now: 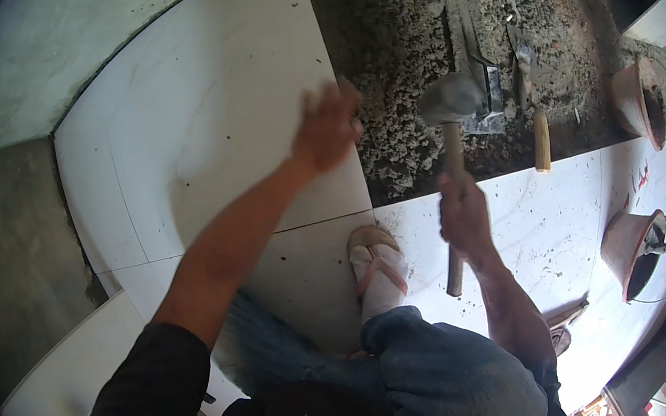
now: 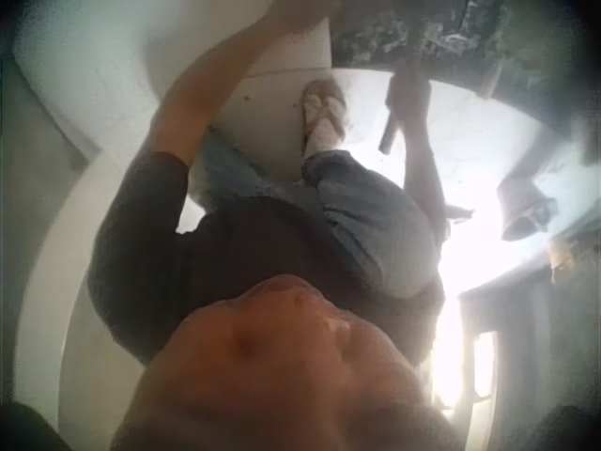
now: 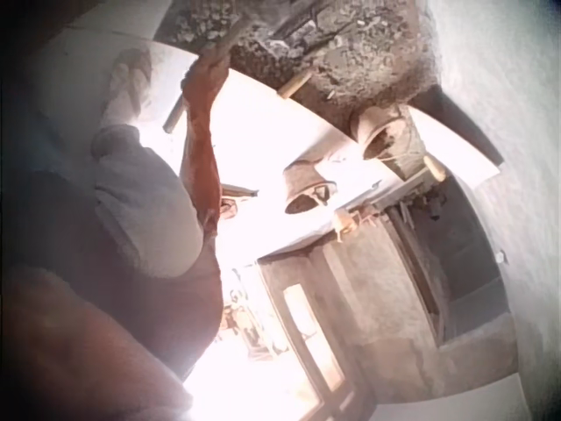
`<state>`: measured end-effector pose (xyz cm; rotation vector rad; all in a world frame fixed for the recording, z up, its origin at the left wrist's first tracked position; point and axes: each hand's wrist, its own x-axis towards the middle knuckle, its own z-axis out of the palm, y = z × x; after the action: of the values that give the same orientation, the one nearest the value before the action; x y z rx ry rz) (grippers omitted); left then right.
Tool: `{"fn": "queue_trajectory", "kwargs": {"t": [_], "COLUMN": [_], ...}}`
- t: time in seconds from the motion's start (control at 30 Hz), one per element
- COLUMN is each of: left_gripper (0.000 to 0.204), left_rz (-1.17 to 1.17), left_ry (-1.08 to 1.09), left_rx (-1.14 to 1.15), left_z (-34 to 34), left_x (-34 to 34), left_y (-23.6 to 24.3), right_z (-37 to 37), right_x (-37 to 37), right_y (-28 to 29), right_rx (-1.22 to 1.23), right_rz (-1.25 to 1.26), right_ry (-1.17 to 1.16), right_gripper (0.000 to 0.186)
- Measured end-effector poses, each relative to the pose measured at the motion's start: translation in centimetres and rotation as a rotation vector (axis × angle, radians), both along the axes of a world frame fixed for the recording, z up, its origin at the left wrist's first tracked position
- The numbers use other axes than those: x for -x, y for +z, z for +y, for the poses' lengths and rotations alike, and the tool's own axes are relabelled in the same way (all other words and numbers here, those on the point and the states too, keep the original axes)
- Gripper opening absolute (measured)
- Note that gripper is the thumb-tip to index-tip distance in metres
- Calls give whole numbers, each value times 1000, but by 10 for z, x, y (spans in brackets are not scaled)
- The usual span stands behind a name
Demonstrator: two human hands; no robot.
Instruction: The person prepares the floor with wet mortar using a trowel and then positions a large white tile onto the surface. The person uses a rubber mallet to tap the tile into place and ensures it is level with the adjacent tiles.
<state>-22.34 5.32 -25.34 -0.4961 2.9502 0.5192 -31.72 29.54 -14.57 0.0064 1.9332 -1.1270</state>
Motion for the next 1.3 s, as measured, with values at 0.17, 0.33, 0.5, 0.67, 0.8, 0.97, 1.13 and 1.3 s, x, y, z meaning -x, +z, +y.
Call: {"fn": "queue_trajectory", "kwargs": {"t": [0.17, 0.33, 0.5, 0.67, 0.8, 0.97, 1.13, 1.3], "left_gripper": [50, 26, 36, 55, 48, 71, 84, 81], "left_rz": [288, 532, -2, -375, -295, 243, -85, -122], "left_ry": [-187, 203, 441, 501, 585, 648, 701, 683], "left_rx": [-808, -885, -226, 8, -795, -153, -25, -5], "left_z": [70, 77, 35, 123, 124, -15, -58, -63], "left_x": [-59, -95, -254, -365, -348, -221, -179, -174], "left_y": [10, 51, 90, 187, 234, 60, 13, 23], "right_z": [-65, -100, -98, -140, -161, -154, -136, -119], "right_x": [-14, -15, -36, -73, -81, -99, -118, -78], "right_y": [25, 34, -4, 2, -8, -60, -8, -89], "right_rx": [223, 329, 62, 324, 209, 161, 303, -2], "right_rz": [387, 440, 508, 521, 382, 285, 139, 757], "right_ry": [380, 504, 676, 672, 696, 634, 540, 929], "right_gripper": [27, 26, 26, 29, 38, 44, 32, 19]}}
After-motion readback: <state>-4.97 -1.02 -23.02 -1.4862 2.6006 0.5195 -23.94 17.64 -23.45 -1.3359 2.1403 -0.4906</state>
